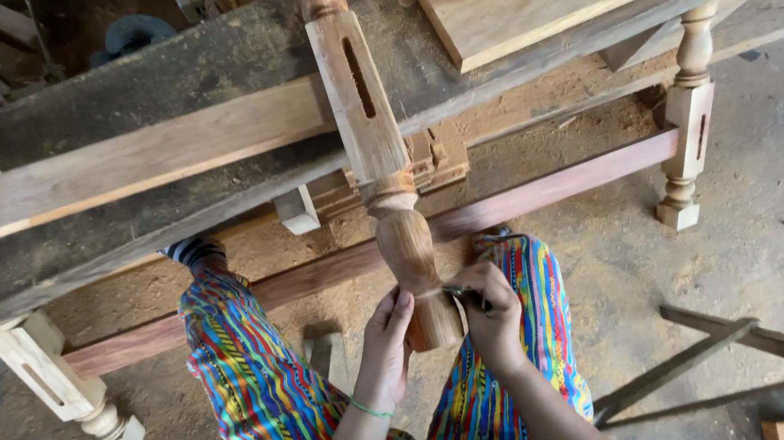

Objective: Sanding and scraping a decorative wooden furniture leg.

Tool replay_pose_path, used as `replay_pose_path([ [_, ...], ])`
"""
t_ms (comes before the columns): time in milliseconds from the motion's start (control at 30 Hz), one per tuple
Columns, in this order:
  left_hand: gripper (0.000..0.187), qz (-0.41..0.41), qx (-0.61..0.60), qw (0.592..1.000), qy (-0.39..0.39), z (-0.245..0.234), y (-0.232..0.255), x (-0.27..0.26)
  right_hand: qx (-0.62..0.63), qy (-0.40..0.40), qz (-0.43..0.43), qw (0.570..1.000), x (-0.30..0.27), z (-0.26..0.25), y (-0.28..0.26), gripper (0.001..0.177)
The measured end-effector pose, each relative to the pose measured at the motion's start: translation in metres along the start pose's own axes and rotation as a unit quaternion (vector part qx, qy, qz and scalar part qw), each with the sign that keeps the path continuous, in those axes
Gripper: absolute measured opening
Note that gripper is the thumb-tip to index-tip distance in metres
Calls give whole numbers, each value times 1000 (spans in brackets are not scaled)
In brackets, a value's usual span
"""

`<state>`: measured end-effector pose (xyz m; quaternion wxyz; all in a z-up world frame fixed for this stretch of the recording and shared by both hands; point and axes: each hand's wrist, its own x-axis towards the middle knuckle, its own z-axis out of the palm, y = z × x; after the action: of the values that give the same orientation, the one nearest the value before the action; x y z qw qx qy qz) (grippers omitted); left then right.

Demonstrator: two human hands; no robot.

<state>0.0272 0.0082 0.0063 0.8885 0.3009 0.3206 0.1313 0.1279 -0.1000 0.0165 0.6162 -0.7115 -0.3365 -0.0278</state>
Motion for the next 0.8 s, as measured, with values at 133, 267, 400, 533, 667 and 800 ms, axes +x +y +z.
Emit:
replay_pose_path([
  [133,69,5,46,999,0,-3,1,-1,91,19,103,990,-24,4,33,36],
  [267,74,-1,46,999,-12,-4,2,0,164,40,250,953,-35,7,51,18],
  [400,80,-13,63,998,-6,-4,4,-1,178,57,148,971,-29,7,23,37],
  [533,70,-6,47,999,-3,-6,3,-1,128,53,67,988,-24,13,21,34],
  [667,72,-7,40,999,-24,-12,-3,5,269,92,248,926,-52,24,72,22],
  [800,87,-19,10,996,-86,-33,-24,19,425,115,323,838,-64,31,85,12],
])
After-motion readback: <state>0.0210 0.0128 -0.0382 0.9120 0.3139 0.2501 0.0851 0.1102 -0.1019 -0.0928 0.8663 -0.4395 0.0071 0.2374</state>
